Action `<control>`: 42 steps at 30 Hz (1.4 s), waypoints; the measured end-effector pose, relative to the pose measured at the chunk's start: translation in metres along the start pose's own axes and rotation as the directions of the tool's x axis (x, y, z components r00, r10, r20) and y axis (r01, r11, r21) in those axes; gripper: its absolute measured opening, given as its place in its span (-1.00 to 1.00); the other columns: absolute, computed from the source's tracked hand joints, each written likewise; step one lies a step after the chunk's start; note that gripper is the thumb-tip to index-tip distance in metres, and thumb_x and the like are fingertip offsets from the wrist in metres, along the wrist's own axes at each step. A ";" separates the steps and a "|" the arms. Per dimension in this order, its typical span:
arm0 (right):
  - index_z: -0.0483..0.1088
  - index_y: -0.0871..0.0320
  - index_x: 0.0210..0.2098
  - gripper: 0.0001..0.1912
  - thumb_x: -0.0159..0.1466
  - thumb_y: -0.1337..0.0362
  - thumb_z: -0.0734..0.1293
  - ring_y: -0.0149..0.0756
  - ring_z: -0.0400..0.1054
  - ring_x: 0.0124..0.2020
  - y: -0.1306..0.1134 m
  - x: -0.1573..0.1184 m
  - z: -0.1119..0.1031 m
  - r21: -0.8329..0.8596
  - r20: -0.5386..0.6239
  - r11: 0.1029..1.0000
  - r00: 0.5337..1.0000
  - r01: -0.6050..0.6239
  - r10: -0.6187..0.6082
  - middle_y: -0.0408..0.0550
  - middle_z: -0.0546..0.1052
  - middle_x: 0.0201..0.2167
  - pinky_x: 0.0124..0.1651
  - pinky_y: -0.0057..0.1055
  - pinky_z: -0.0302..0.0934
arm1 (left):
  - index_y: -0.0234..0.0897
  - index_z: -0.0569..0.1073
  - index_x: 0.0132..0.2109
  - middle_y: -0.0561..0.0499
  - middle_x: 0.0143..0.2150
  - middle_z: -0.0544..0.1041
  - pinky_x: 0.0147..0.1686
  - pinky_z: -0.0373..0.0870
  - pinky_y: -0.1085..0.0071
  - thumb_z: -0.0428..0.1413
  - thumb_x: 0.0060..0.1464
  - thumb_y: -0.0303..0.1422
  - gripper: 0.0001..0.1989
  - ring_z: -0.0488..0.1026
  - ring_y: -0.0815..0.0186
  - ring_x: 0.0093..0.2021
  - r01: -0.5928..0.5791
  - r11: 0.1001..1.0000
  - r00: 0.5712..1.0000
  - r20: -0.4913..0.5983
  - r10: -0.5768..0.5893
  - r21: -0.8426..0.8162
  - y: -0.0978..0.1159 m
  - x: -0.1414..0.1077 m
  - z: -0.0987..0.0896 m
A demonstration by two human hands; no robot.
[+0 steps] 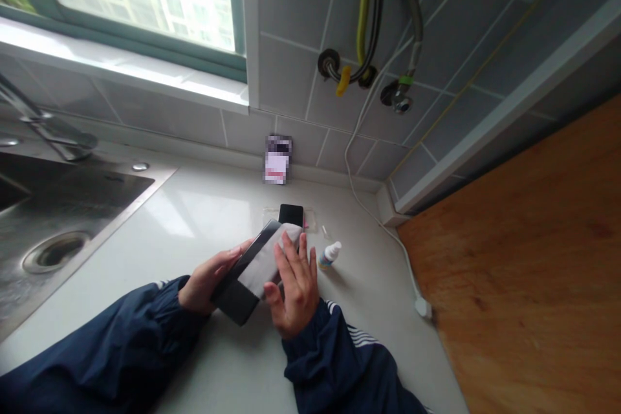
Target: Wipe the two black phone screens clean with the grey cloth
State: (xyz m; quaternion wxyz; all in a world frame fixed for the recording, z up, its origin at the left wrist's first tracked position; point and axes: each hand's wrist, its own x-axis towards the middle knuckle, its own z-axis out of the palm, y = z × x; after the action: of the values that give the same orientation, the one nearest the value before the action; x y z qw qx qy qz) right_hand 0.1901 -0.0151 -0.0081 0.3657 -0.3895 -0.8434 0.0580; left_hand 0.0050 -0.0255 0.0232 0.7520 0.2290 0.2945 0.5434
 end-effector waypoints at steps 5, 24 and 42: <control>0.22 0.18 0.32 -0.37 0.49 -0.06 -0.06 0.07 -0.15 0.47 -0.005 -0.003 -0.002 0.104 0.105 0.987 0.986 0.121 -0.132 0.06 0.24 0.37 0.42 0.20 -0.16 | -0.34 0.48 0.16 -0.11 -0.10 0.66 -0.20 0.46 0.33 0.18 0.09 -0.22 -0.49 0.59 0.09 -0.11 0.062 0.997 0.993 -0.099 -0.067 -0.053 0.007 -0.002 0.003; 0.04 0.16 0.42 -0.27 0.46 -0.13 -0.14 0.08 -0.21 0.48 -0.004 -0.004 0.001 0.043 0.121 0.993 0.987 0.106 -0.110 0.06 0.06 0.44 0.41 0.19 -0.15 | -0.34 0.36 0.30 -0.15 0.06 0.61 -0.05 0.45 0.25 0.07 0.18 -0.18 -0.41 0.54 0.02 0.04 0.104 0.991 0.993 -0.043 -0.108 -0.086 0.010 -0.002 0.000; 0.11 0.14 0.39 -0.27 0.46 -0.16 -0.12 0.03 -0.14 0.47 -0.005 -0.003 -0.001 0.135 0.138 0.987 0.984 0.091 -0.110 0.05 0.17 0.40 0.41 0.19 -0.12 | -0.18 0.32 0.33 -0.14 0.13 0.57 0.02 0.45 0.21 0.05 0.25 -0.08 -0.42 0.52 0.01 0.10 0.135 0.990 0.985 -0.098 -0.139 -0.051 0.011 0.000 0.004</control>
State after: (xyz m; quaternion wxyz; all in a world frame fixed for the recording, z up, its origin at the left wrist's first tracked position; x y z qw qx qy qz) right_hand 0.1885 -0.0208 -0.0072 0.3302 -0.3167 -0.8809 0.1215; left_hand 0.0001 -0.0218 0.0329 0.7767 0.1637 0.3349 0.5078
